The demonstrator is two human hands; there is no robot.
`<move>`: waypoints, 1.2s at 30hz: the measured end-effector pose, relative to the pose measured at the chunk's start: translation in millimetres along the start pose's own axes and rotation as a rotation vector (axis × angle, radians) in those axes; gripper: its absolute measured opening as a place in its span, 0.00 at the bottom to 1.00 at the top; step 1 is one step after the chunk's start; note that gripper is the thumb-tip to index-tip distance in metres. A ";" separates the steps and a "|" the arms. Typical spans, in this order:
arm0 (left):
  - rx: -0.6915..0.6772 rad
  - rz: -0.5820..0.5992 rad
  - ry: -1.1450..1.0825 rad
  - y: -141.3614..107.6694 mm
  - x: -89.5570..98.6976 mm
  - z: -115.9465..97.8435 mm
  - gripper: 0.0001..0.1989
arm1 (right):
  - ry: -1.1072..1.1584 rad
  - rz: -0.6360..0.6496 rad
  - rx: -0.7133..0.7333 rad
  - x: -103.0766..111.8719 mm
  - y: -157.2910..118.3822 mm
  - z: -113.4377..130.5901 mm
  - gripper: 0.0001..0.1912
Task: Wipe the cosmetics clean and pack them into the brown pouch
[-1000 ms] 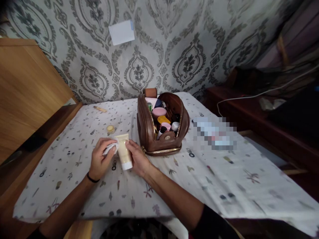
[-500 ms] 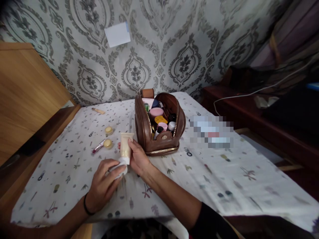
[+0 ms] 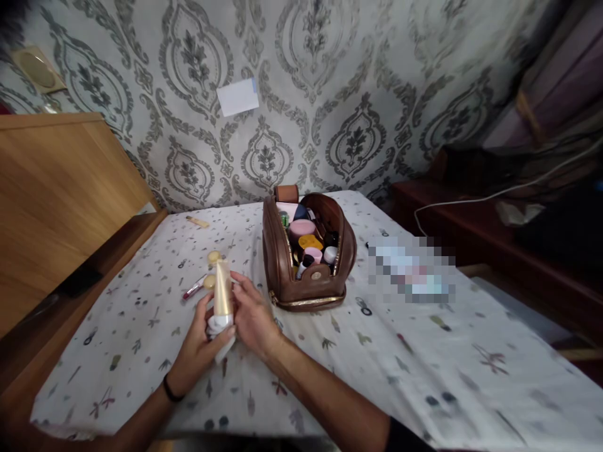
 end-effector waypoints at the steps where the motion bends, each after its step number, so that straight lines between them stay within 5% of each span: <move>1: 0.021 0.007 -0.038 0.1 0.5 -1.2 0.37 | -0.035 0.002 0.014 -0.1 -0.4 0.7 0.24; 9: 0.049 0.052 -0.002 -5.7 3.2 0.6 0.30 | -0.261 0.017 0.117 7.1 4.4 5.7 0.24; 17: 0.015 -0.200 0.092 13.6 27.9 3.5 0.25 | -0.482 0.151 0.212 5.6 -3.9 -11.4 0.27; 24: -0.018 -0.262 0.272 33.8 60.0 -7.8 0.31 | -0.691 0.268 0.292 3.4 -10.7 -16.5 0.29; 32: -0.555 0.240 0.621 60.8 76.4 -56.4 0.12 | -1.155 0.247 0.286 16.8 -10.4 -17.2 0.27; 36: -0.649 0.371 0.673 59.5 69.4 -74.2 0.09 | -1.246 0.303 0.376 23.3 -7.3 -19.0 0.25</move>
Point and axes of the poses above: each hand's wrist, its own y-axis towards the middle knuckle, its own x-axis out of the back of the hand, z = x × y, the point moved 5 cm from there along y, towards the middle knuckle, and after that the axes turned 14 degrees about -z, right-handed, at the moved point
